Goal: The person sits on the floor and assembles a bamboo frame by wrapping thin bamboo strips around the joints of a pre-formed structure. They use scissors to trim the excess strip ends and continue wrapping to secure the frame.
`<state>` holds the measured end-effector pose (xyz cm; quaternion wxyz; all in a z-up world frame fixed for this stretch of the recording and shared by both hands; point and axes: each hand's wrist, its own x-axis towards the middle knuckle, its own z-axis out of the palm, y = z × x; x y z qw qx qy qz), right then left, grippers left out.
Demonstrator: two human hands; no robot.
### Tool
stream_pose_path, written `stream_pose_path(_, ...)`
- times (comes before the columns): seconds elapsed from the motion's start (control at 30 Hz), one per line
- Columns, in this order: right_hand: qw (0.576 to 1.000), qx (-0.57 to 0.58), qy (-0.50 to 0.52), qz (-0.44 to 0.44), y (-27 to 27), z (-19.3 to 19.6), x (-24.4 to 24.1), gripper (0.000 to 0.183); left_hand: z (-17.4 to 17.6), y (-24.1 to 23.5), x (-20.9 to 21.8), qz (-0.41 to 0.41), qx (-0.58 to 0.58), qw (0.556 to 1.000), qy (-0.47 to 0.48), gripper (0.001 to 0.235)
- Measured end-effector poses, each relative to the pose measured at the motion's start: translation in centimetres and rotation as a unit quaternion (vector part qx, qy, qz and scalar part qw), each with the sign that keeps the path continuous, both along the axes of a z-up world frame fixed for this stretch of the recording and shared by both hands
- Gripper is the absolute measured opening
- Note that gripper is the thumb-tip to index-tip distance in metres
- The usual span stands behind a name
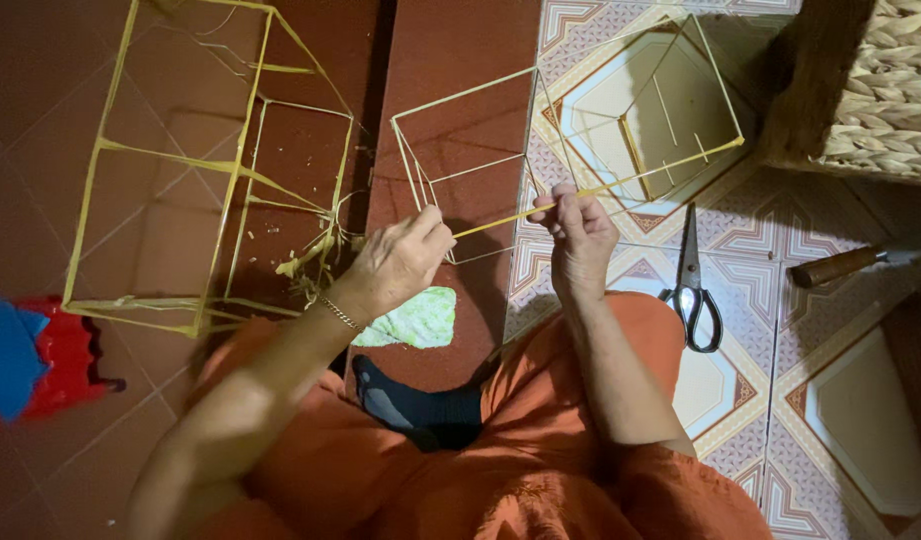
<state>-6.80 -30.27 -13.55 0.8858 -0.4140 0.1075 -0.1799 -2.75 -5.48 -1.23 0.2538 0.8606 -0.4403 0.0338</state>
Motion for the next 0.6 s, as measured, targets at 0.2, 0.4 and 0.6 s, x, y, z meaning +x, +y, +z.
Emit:
stream_pose_path(0.2, 0.995, 0.053, 0.028, 0.074, 2.1, 2.1, -0.7, 0.037, -0.3, 0.0, 0.0, -0.004, 0.041, 0.997, -0.058, 0.012)
stream_pose_path(0.4, 0.983, -0.064, 0.033, 0.168, 5.7, 1.8, -1.7, 0.036, -0.8, -0.2, 0.0, 0.026, 0.025, 0.999, 0.019, 0.022)
stream_pose_path(0.6, 0.895, -0.367, 0.107, 0.230, 4.9, 4.4, -2.6, 0.021, -1.8, 0.0, 0.0, 0.063, -0.066, 0.994, 0.056, 0.027)
